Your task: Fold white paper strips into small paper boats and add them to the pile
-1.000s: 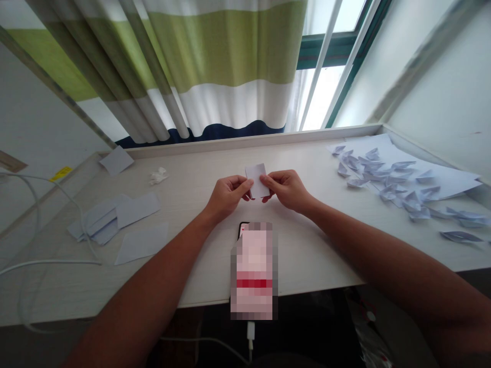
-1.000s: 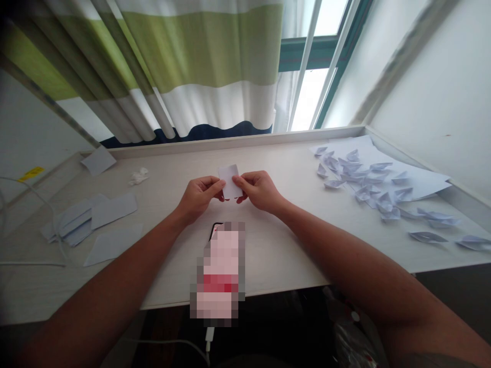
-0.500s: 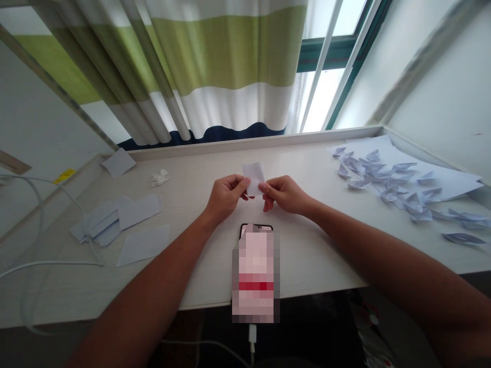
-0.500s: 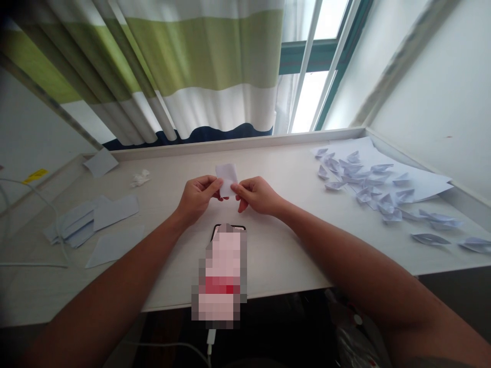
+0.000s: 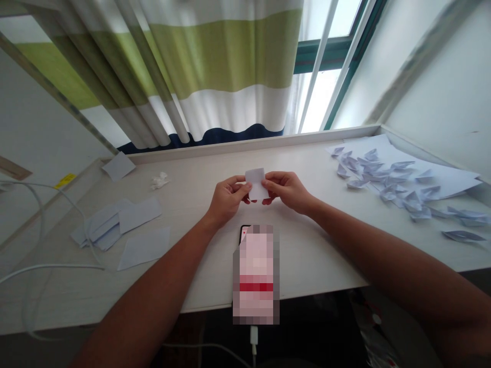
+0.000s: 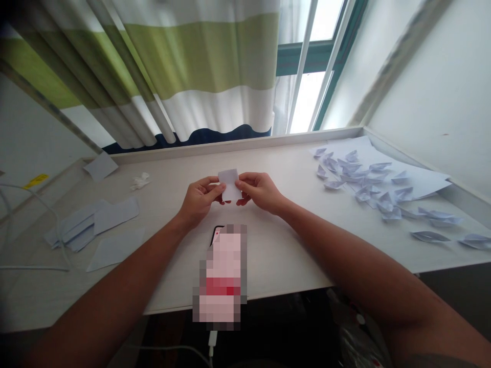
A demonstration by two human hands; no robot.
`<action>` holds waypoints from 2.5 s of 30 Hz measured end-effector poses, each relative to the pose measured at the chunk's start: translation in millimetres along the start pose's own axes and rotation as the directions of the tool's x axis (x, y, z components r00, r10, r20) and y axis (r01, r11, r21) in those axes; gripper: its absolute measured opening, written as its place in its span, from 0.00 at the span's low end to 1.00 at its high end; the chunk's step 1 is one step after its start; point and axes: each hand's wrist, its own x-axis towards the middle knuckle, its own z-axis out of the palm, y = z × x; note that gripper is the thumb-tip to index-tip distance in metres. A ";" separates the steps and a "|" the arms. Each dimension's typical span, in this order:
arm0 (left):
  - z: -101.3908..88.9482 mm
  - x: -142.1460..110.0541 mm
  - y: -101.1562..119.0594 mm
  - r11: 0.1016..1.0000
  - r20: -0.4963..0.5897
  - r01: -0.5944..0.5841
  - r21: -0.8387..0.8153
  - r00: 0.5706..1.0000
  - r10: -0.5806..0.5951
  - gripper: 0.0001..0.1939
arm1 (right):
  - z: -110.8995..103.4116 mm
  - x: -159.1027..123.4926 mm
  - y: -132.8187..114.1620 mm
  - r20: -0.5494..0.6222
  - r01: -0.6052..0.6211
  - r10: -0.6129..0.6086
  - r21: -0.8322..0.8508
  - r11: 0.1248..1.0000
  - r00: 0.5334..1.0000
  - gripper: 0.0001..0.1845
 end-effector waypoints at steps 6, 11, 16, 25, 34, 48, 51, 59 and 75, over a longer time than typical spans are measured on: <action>0.3 -0.3 3.0 0.992 -0.026 0.004 -0.129 1.000 -0.008 0.10 | -0.7 -0.3 -2.4 -0.001 -0.067 0.068 0.194 0.979 0.998 0.18; -1.3 -2.0 5.4 0.994 0.005 0.003 -0.105 1.000 -0.002 0.08 | -1.5 -0.4 -4.5 0.021 -0.067 0.064 0.203 0.977 0.998 0.11; -0.5 -3.3 5.5 0.998 -0.003 -0.060 0.012 0.998 0.060 0.08 | -0.8 0.7 1.0 0.011 -0.069 0.068 0.161 0.985 0.998 0.21; -4.3 -0.8 3.3 0.996 0.018 -0.044 0.081 0.999 0.043 0.14 | -4.3 2.7 4.5 0.023 -0.033 0.032 0.055 0.998 0.999 0.21; -4.6 1.7 -1.9 0.992 0.032 -0.026 0.124 0.999 0.022 0.19 | -4.2 3.1 6.5 0.010 0.021 -0.019 -0.144 0.989 1.000 0.20; -4.2 2.1 -2.0 0.980 0.023 -0.037 0.197 0.999 0.033 0.18 | -1.0 3.6 4.8 0.022 0.001 0.004 -0.206 0.979 1.000 0.24; -2.7 2.5 -3.2 0.984 -0.003 -0.045 0.171 0.999 0.047 0.19 | -0.9 3.0 6.5 0.064 -0.059 0.068 -0.128 0.990 0.996 0.26; -1.9 1.0 0.1 0.989 0.013 -0.051 0.141 0.999 0.049 0.19 | -0.7 1.0 -2.3 0.155 0.020 0.011 -0.193 0.981 0.988 0.26; -4.5 0.1 3.5 0.993 -0.009 -0.047 0.112 0.999 0.048 0.15 | -4.9 -2.6 -0.7 0.139 0.217 -0.189 -0.235 0.947 0.972 0.26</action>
